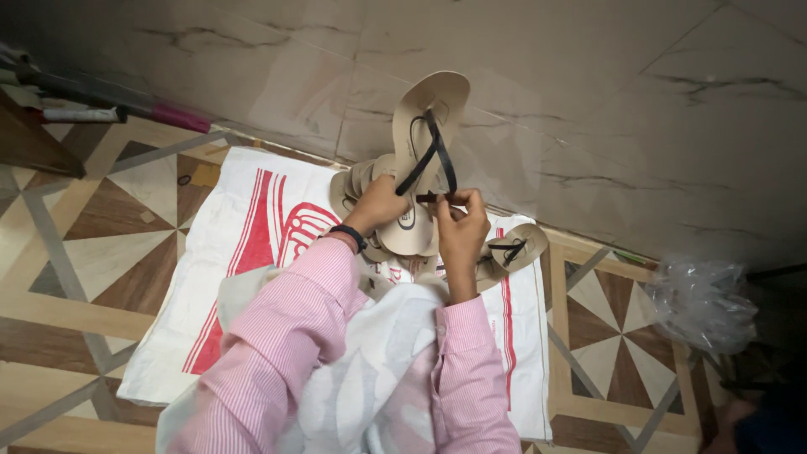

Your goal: The person inserts rubber straps into pre-cut holes of flip-flop soles using their hands and a small hook tool.

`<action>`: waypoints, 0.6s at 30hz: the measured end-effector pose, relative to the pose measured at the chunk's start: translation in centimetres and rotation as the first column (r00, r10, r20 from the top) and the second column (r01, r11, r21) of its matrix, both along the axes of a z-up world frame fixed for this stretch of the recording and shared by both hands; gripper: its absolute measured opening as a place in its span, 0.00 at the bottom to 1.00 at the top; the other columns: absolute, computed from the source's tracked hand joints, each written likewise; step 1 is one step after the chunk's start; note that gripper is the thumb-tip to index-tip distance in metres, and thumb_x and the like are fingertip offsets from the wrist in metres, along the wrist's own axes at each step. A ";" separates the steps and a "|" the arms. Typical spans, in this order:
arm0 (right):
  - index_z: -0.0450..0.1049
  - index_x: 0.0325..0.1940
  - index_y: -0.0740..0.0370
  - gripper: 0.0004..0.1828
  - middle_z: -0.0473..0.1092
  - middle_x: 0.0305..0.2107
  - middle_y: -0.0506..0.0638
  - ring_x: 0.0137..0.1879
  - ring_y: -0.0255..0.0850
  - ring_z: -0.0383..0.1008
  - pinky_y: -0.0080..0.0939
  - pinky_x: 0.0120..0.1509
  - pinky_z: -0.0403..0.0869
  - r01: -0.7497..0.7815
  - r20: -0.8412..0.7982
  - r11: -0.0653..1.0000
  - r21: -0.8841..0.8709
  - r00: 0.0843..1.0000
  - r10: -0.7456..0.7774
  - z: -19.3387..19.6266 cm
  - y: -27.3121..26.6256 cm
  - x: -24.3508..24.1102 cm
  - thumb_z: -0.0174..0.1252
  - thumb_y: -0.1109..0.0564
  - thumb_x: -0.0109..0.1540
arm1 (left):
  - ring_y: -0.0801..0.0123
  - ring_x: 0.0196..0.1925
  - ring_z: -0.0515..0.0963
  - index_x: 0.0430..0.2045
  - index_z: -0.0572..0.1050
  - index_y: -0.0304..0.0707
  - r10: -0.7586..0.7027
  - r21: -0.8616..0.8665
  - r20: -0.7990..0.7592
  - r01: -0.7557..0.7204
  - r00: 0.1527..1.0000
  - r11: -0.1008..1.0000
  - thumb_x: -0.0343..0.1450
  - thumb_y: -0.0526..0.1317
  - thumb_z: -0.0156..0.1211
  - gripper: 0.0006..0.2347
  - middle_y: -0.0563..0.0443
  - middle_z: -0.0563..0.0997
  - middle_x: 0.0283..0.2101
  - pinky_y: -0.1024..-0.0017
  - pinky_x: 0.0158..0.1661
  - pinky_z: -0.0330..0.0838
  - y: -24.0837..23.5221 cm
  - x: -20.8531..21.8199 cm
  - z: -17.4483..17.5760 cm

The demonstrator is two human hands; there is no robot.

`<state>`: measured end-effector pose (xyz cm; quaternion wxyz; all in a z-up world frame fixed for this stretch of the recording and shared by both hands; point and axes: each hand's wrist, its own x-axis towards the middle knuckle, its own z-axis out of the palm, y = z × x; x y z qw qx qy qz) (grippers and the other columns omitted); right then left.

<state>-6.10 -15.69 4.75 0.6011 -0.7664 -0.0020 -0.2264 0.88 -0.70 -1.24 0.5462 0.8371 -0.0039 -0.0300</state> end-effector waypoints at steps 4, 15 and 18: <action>0.69 0.38 0.68 0.08 0.76 0.32 0.49 0.36 0.34 0.81 0.31 0.38 0.76 0.036 0.001 0.997 -0.064 0.999 -0.036 -0.3 0.1 0.0 0.64 0.65 0.61 | 0.40 0.45 0.83 0.34 0.78 0.21 0.013 0.020 0.058 -0.014 0.998 1.000 0.59 0.36 0.62 0.15 0.24 0.81 0.36 0.58 0.46 0.75 -0.1 -0.1 0.1; 0.73 0.36 0.67 0.08 0.78 0.28 0.51 0.33 0.36 0.80 0.36 0.41 0.76 0.101 0.006 0.973 -0.208 0.995 -0.102 -0.3 0.2 0.0 0.67 0.62 0.58 | 0.38 0.47 0.82 0.38 0.78 0.22 -0.028 -0.017 0.168 0.031 0.985 0.999 0.58 0.36 0.63 0.17 0.25 0.81 0.38 0.57 0.47 0.75 -1.1 -0.8 0.0; 0.74 0.36 0.67 0.09 0.77 0.27 0.51 0.31 0.38 0.77 0.38 0.41 0.75 0.129 -0.002 0.949 -0.287 0.991 -0.135 -1.6 -0.5 0.3 0.67 0.60 0.58 | 0.44 0.42 0.84 0.35 0.78 0.23 -0.140 -0.003 0.117 0.141 0.983 0.990 0.57 0.36 0.65 0.16 0.29 0.82 0.35 0.59 0.44 0.76 -0.6 -1.0 0.4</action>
